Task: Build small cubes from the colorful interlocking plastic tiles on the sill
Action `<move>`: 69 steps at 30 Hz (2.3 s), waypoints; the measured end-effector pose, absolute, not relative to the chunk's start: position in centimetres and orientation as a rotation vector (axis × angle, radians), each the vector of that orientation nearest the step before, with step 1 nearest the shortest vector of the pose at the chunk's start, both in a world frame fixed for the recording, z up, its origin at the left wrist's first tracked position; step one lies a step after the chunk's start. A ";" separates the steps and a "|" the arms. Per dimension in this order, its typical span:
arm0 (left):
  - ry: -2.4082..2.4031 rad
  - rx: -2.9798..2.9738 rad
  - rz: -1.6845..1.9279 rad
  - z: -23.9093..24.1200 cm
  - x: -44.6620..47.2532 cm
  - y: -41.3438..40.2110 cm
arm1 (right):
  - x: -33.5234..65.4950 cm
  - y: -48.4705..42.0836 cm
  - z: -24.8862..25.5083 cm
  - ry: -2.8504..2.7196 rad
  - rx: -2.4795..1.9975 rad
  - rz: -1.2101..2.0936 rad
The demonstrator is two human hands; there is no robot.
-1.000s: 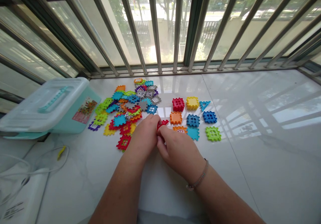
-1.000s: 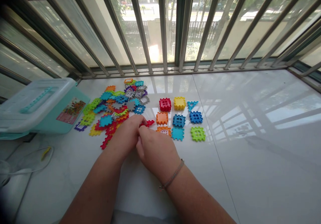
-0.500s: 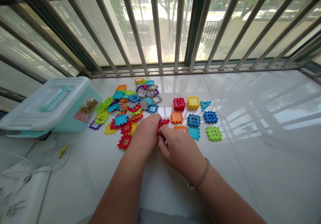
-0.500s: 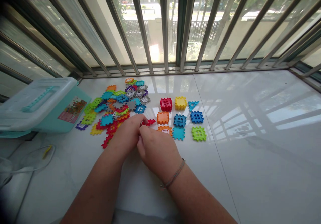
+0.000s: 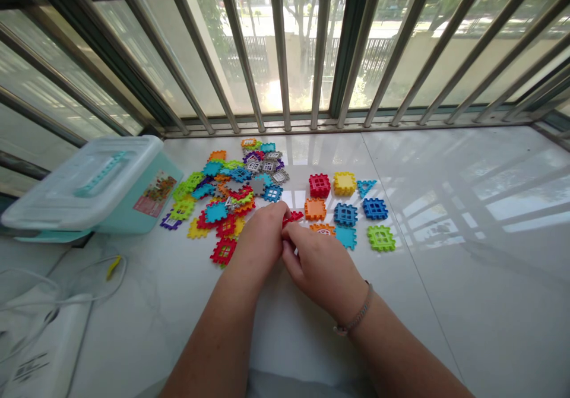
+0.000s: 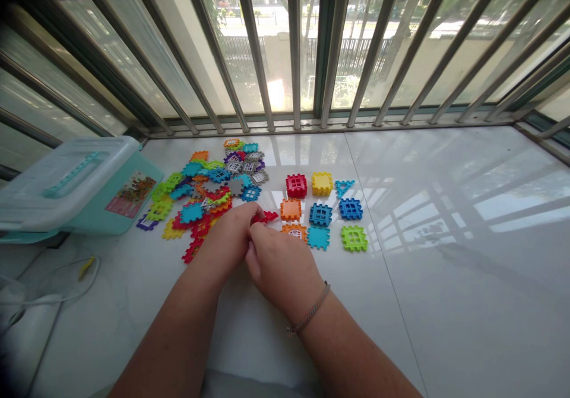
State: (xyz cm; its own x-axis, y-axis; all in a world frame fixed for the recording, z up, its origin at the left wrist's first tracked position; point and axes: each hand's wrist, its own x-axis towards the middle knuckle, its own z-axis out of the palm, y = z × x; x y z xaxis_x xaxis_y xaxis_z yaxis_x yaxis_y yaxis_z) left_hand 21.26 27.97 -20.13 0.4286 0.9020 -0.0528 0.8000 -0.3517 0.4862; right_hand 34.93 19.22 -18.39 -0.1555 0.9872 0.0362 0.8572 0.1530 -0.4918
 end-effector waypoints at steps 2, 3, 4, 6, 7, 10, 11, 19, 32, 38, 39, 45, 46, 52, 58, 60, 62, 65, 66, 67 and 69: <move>1.437 2.244 0.309 -20.1 21.2 28.0 | 34.9 19.2 -18.4 -2.085 -1.766 0.519; 1.435 2.244 0.310 -20.1 21.2 28.0 | 35.0 19.3 -18.4 -2.085 -1.765 0.521; 1.433 2.243 0.311 -20.1 21.2 28.0 | 35.0 19.3 -18.4 -2.085 -1.764 0.521; 1.431 2.242 0.313 -20.2 21.2 28.0 | 35.0 19.4 -18.5 -2.086 -1.762 0.522; 1.430 2.243 0.314 -20.2 21.2 28.0 | 35.0 19.4 -18.5 -2.085 -1.762 0.521; 1.421 2.248 0.322 -20.2 21.2 28.0 | 34.9 19.4 -18.5 -2.082 -1.762 0.519; 1.418 2.249 0.324 -20.2 21.1 28.0 | 34.9 19.3 -18.5 -2.080 -1.763 0.517; 1.410 2.246 0.343 -20.5 21.0 28.1 | 34.8 19.2 -18.4 -2.085 -1.771 0.520; 1.418 2.250 0.331 -20.5 21.0 28.0 | 34.9 19.3 -18.6 -2.092 -1.762 0.501; 1.416 2.267 0.295 -20.4 21.0 28.0 | 34.9 19.2 -18.3 -2.100 -1.780 0.510; 1.411 2.270 0.292 -20.4 21.0 28.0 | 34.9 19.2 -18.2 -2.103 -1.785 0.514; 1.391 2.307 0.271 -20.3 21.0 28.1 | 34.8 19.2 -18.1 -2.116 -1.798 0.516; 1.387 2.311 0.267 -20.2 21.0 28.1 | 34.8 19.2 -18.1 -2.118 -1.800 0.508; 1.363 2.315 0.286 -20.0 21.1 27.9 | 34.8 19.2 -18.2 -2.132 -1.803 0.471; 1.353 2.318 0.273 -20.2 21.0 28.1 | 34.8 19.2 -18.1 -2.134 -1.812 0.494; 1.353 2.318 0.273 -20.3 21.0 28.1 | 34.8 19.2 -18.1 -2.139 -1.812 0.492; 1.354 2.317 0.267 -20.3 20.9 28.2 | 34.7 19.3 -18.0 -2.144 -1.813 0.487; 1.360 2.324 0.249 -20.3 20.9 28.2 | 34.7 19.2 -17.9 -2.150 -1.818 0.484; 1.362 2.328 0.247 -20.3 20.9 28.2 | 34.7 19.2 -17.9 -2.150 -1.821 0.487; 1.363 2.331 0.247 -20.3 20.9 28.2 | 34.7 19.2 -17.9 -2.150 -1.822 0.492; 1.361 2.331 0.254 -20.3 20.9 28.2 | 34.7 19.2 -17.9 -2.146 -1.823 0.501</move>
State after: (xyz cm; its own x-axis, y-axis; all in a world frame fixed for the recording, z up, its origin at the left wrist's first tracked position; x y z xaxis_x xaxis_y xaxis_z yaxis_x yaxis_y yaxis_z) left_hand 20.95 28.16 -20.31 0.5024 0.8629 -0.0553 0.7847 -0.4281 0.4484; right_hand 34.73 19.18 -17.93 -0.1638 0.9864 -0.0105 0.8889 0.1430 -0.4351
